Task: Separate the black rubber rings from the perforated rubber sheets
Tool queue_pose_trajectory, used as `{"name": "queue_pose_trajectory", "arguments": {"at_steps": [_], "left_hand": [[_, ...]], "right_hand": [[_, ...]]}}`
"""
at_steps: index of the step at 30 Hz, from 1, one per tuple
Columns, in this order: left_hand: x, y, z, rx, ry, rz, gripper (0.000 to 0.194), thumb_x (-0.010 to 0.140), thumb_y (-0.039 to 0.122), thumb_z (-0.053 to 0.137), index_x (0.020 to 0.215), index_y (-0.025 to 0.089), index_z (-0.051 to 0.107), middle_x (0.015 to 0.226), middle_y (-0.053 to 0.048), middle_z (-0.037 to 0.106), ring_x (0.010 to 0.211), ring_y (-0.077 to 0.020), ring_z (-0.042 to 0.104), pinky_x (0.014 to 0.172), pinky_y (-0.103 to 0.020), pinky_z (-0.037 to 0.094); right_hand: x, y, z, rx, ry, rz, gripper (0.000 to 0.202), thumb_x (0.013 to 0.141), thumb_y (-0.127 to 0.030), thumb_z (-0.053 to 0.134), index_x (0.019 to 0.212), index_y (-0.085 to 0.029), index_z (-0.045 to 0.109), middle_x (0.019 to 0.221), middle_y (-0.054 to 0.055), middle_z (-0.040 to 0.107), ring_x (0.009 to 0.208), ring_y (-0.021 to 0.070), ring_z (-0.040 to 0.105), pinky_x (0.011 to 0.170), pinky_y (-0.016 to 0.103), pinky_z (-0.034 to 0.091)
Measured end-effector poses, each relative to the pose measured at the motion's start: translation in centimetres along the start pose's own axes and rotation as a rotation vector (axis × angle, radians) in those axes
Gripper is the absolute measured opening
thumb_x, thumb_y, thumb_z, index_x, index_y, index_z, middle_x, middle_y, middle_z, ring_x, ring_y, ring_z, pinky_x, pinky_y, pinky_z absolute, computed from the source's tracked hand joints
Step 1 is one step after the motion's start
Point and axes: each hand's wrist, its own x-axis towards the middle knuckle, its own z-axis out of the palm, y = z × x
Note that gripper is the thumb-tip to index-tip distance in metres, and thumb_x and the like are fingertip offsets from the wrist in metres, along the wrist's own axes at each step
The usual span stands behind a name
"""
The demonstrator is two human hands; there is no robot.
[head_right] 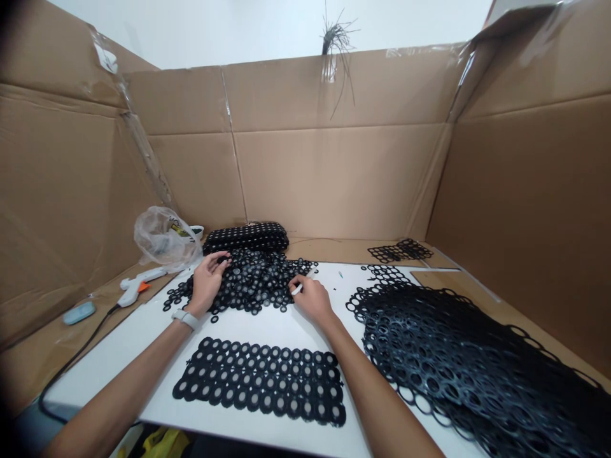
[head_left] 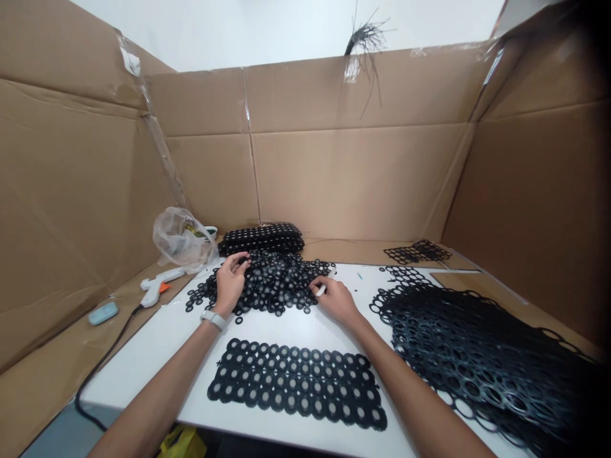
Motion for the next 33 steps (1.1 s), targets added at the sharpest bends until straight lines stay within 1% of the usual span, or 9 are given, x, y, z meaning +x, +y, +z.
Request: {"name": "queue_pose_trajectory", "arguments": {"at_steps": [4,11,22,28,33], "left_hand": [[-0.11,0.32,0.00,0.012,-0.004,-0.012,0.024,0.096,0.026,0.064,0.116,0.017,0.073,0.127,-0.014,0.075,0.110,-0.0270,0.076,0.109,-0.050,0.059],[-0.16,0.40,0.01,0.022,0.009,-0.029,0.027,0.097,0.023,0.060,0.119,0.017,0.073,0.127,-0.013,0.076,0.107,-0.0260,0.078,0.107,-0.048,0.061],[-0.12,0.16,-0.10,0.024,0.008,-0.049,0.032,0.099,0.020,0.056,0.126,0.016,0.073,0.135,-0.014,0.074,0.109,-0.0268,0.078,0.111,-0.051,0.059],[-0.11,0.22,-0.06,0.027,0.005,-0.065,0.033,0.100,0.021,0.056,0.128,0.016,0.073,0.136,-0.014,0.074,0.109,-0.0273,0.079,0.111,-0.052,0.058],[-0.15,0.37,-0.14,0.035,0.001,-0.068,0.034,0.100,0.021,0.056,0.129,0.016,0.073,0.136,-0.014,0.074,0.109,-0.0280,0.079,0.111,-0.053,0.058]], "right_hand": [[0.03,0.04,0.00,0.005,-0.008,0.000,0.025,0.091,-0.018,0.060,0.101,-0.028,0.080,0.107,-0.002,0.080,0.095,0.0195,0.069,0.078,0.025,0.040],[0.03,0.05,0.06,0.002,-0.006,0.007,0.024,0.091,-0.018,0.060,0.100,-0.027,0.080,0.107,-0.002,0.080,0.096,0.0202,0.070,0.080,0.025,0.041],[0.06,0.10,0.12,0.003,-0.003,0.001,0.024,0.091,-0.019,0.059,0.101,-0.026,0.080,0.109,0.000,0.080,0.097,0.0205,0.070,0.081,0.025,0.042],[0.08,0.22,0.20,0.000,-0.003,0.006,0.024,0.090,-0.018,0.060,0.100,-0.028,0.079,0.108,-0.003,0.080,0.096,0.0194,0.070,0.080,0.025,0.042],[0.12,0.25,0.20,-0.002,0.003,-0.006,0.023,0.091,-0.019,0.060,0.100,-0.027,0.079,0.108,-0.002,0.080,0.096,0.0196,0.070,0.080,0.024,0.041]]}}
